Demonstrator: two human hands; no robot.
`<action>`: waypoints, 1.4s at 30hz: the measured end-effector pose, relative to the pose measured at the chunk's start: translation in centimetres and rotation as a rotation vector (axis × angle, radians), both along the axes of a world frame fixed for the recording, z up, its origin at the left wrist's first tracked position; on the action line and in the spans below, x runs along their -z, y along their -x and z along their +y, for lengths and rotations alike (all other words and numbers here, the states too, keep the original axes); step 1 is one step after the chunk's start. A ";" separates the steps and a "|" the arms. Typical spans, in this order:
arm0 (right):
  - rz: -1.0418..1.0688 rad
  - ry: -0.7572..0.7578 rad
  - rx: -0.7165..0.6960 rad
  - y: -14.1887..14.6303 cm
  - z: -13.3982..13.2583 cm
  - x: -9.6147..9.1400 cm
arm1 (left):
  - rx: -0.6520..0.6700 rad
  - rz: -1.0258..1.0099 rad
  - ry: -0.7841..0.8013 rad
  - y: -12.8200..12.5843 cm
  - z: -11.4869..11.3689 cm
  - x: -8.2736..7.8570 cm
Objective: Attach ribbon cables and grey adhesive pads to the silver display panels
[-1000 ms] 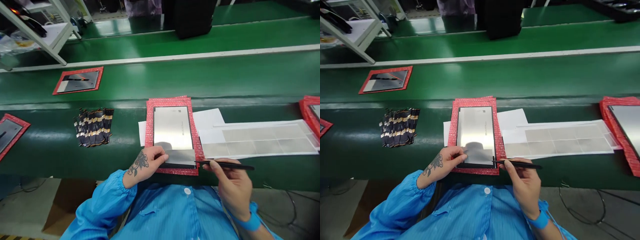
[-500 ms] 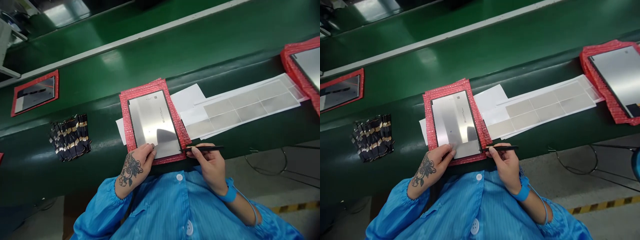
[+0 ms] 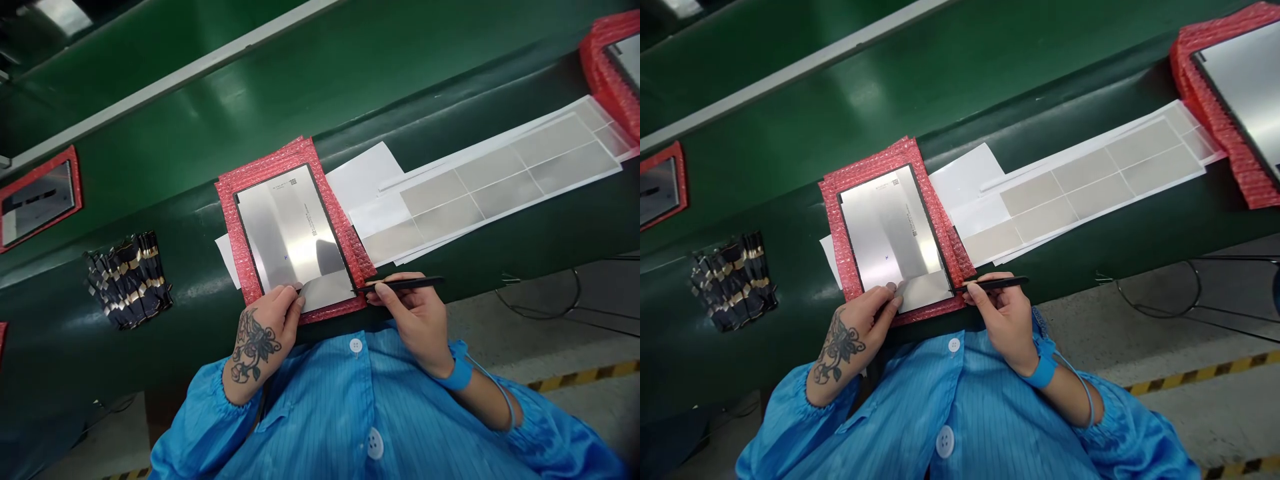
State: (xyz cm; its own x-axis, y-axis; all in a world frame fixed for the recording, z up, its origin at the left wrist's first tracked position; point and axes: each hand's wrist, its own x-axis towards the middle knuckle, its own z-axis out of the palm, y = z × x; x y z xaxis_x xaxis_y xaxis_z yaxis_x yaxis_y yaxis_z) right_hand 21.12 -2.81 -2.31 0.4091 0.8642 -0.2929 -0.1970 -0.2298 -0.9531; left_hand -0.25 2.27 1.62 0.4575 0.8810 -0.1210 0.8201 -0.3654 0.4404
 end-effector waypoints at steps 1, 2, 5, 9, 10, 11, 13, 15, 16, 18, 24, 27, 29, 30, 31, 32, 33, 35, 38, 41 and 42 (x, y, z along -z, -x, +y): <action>0.000 -0.002 0.001 0.0 0.0 0.0 | 0.001 0.005 0.001 0.0 0.0 0.0; -0.001 -0.007 0.003 0.0 0.0 0.0 | 0.000 0.008 0.006 -0.1 0.0 -0.1; -0.009 -0.015 0.007 0.0 -0.1 0.1 | -0.011 0.009 0.027 -0.1 0.0 -0.2; -0.016 0.015 0.006 0.0 -0.1 0.1 | -0.017 0.012 0.037 -0.1 0.0 -0.3; -0.016 0.024 0.004 0.0 -0.1 0.0 | -0.015 0.008 0.035 -0.1 0.0 -0.3; -0.015 0.031 0.005 0.0 -0.1 0.0 | -0.013 0.005 0.033 -0.1 0.0 -0.2; -0.012 0.038 0.010 0.0 -0.1 0.0 | -0.009 0.007 0.026 -0.1 0.0 -0.2; -0.009 0.040 0.014 0.0 0.0 0.0 | -0.007 0.024 0.022 -0.1 0.0 -0.1; -0.010 0.040 0.014 0.0 0.0 0.0 | -0.005 0.035 0.021 -0.1 -0.1 -0.1; -0.017 0.037 0.013 0.0 0.0 0.0 | -0.001 0.061 0.012 -0.1 -0.1 -0.1; -0.035 0.046 0.026 0.0 -0.1 0.0 | 0.031 0.222 -0.064 -0.4 -0.7 0.2; -0.039 0.040 0.021 0.1 -0.1 0.0 | 0.045 0.270 -0.128 -0.6 -1.0 0.4; -0.045 0.026 0.019 0.1 -0.1 0.0 | 0.050 0.259 -0.184 -0.7 -1.2 0.6; -0.048 0.022 0.020 0.1 -0.1 0.1 | 0.052 0.252 -0.210 -0.8 -1.3 0.7; -0.051 0.021 0.018 0.1 -0.1 0.1 | 0.056 0.247 -0.234 -0.8 -1.3 0.7; -0.054 0.021 0.017 0.0 -0.1 0.1 | 0.061 0.246 -0.257 -0.9 -1.4 0.8; -0.059 0.021 0.014 0.0 -0.1 0.2 | 0.067 0.248 -0.276 -0.9 -1.4 0.9; -0.073 0.014 0.013 0.0 -0.2 0.3 | 0.078 0.252 -0.312 -1.0 -1.5 0.9; -0.077 0.003 0.015 0.1 -0.3 0.4 | 0.086 0.258 -0.347 -1.1 -1.6 0.9; -0.069 0.000 0.014 0.1 -0.3 0.4 | 0.089 0.283 -0.338 -1.1 -1.6 0.9; -0.068 0.001 0.012 0.1 -0.3 0.4 | 0.090 0.296 -0.323 -1.1 -1.5 0.9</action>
State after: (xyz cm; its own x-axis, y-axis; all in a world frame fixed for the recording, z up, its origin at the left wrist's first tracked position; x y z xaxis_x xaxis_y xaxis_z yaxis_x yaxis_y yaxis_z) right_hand 21.00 -3.11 -2.70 0.4381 0.8589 -0.2651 -0.1343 -0.2291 -0.9641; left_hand 0.85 0.73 0.71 0.5210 0.8534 0.0170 0.8524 -0.5212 0.0431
